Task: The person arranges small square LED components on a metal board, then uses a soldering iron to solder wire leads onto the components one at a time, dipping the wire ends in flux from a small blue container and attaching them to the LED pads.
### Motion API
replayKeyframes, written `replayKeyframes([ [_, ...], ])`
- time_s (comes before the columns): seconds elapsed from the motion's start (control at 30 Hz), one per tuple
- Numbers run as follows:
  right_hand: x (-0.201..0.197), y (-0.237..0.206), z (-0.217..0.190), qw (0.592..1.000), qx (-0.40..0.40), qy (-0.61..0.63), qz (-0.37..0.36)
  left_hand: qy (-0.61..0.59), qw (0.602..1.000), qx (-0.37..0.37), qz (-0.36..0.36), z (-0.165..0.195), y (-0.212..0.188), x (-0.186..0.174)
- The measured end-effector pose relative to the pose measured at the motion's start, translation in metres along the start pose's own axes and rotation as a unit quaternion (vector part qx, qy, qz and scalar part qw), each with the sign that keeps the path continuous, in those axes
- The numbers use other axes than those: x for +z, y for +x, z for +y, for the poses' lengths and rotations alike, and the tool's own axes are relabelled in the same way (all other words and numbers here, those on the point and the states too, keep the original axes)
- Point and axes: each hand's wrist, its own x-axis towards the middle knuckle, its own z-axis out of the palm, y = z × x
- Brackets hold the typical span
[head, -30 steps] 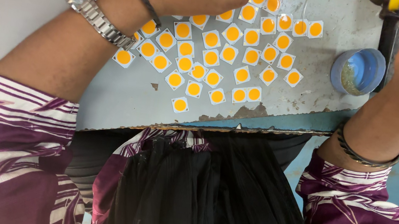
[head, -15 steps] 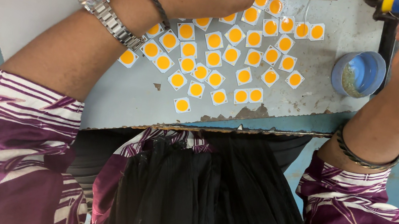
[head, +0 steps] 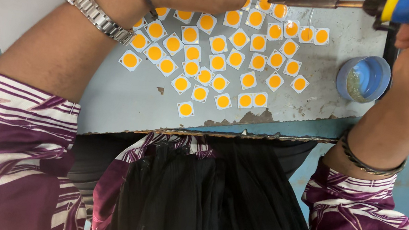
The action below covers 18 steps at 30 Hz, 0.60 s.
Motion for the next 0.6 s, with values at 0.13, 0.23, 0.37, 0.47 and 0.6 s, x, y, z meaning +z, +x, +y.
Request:
replayKeyframes([
  [0.13,0.005,-0.002,-0.011,0.989,0.089,0.118,0.019,-0.044,0.996,-0.067,-0.032,0.002,-0.003,0.0],
  [0.23,0.012,-0.003,-0.02,0.99,0.094,0.102,0.027,-0.021,0.999,-0.037,-0.016,-0.003,-0.004,0.004],
  [0.37,0.016,-0.005,-0.027,0.995,0.076,0.068,0.0,-0.009,0.999,-0.023,-0.027,-0.011,-0.006,0.009],
  [0.47,0.015,-0.008,-0.027,0.995,0.076,0.056,-0.013,-0.004,0.999,-0.026,-0.033,-0.014,-0.007,0.012],
  [0.6,0.014,-0.008,-0.024,0.996,0.067,0.055,-0.01,-0.009,0.999,-0.029,-0.022,-0.014,-0.007,0.01],
])
